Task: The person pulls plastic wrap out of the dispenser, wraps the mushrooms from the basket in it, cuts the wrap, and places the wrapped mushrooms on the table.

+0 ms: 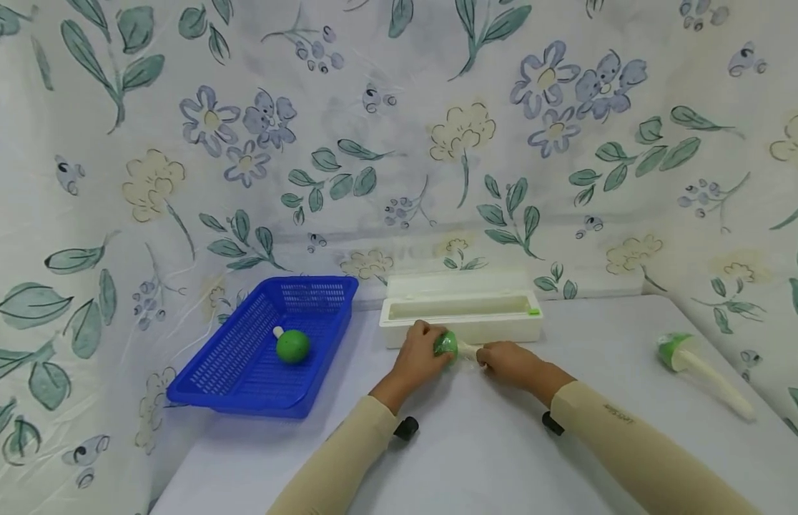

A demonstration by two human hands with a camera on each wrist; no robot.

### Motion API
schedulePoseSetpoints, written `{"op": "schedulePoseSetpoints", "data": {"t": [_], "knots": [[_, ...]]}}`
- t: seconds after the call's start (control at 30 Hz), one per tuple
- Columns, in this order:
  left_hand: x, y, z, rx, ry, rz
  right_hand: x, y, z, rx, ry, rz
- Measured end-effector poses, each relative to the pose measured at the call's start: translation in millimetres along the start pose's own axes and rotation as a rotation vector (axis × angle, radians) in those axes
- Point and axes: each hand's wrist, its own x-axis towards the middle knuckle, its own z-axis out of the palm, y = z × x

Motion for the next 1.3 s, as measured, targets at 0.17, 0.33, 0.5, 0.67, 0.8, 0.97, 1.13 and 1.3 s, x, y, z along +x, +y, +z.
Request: {"op": "schedulePoseSetpoints", "data": {"t": [0.17, 0.33, 0.5, 0.67, 0.8, 0.97, 1.13, 1.3], "knots": [[-1.7, -0.8, -1.6, -0.053, -0.050, 0.011, 4.1, 5.1, 3.7, 0.274, -0.062, 0.126], [-1.6, -4.0, -4.2, -0.037, -0.053, 0.022, -2.0, 19.9, -2.0, 0.769, 0.113, 0.308], [-6.8, -7.8, -17.7, -0.070, -0.064, 0.048, -9.1, 28.9, -12.7, 0.826, 0.234, 0.373], [-7.9, -3.7, -35.2, -0.140, -0.042, 0.106, -5.0, 21.0, -20.2, 0.567, 0.049, 0.241], [-7.6, 1.9, -43.2, -0.203, -0.013, 0.058, -0.7, 4.2, -21.2, 0.424, 0.070, 0.209], [-11.5, 6.4, -42.3, -0.285, -0.010, 0.001, 2.8, -14.7, -21.9, 0.258, 0.223, 0.241], [-14.7, 12.1, -36.7, -0.254, 0.060, 0.046, 13.8, -21.4, -16.8, 0.175, 0.365, 0.298], [-11.3, 14.1, -27.2, -0.311, 0.247, 0.023, 22.2, -28.4, -11.6, 0.251, 0.431, 0.342]]}}
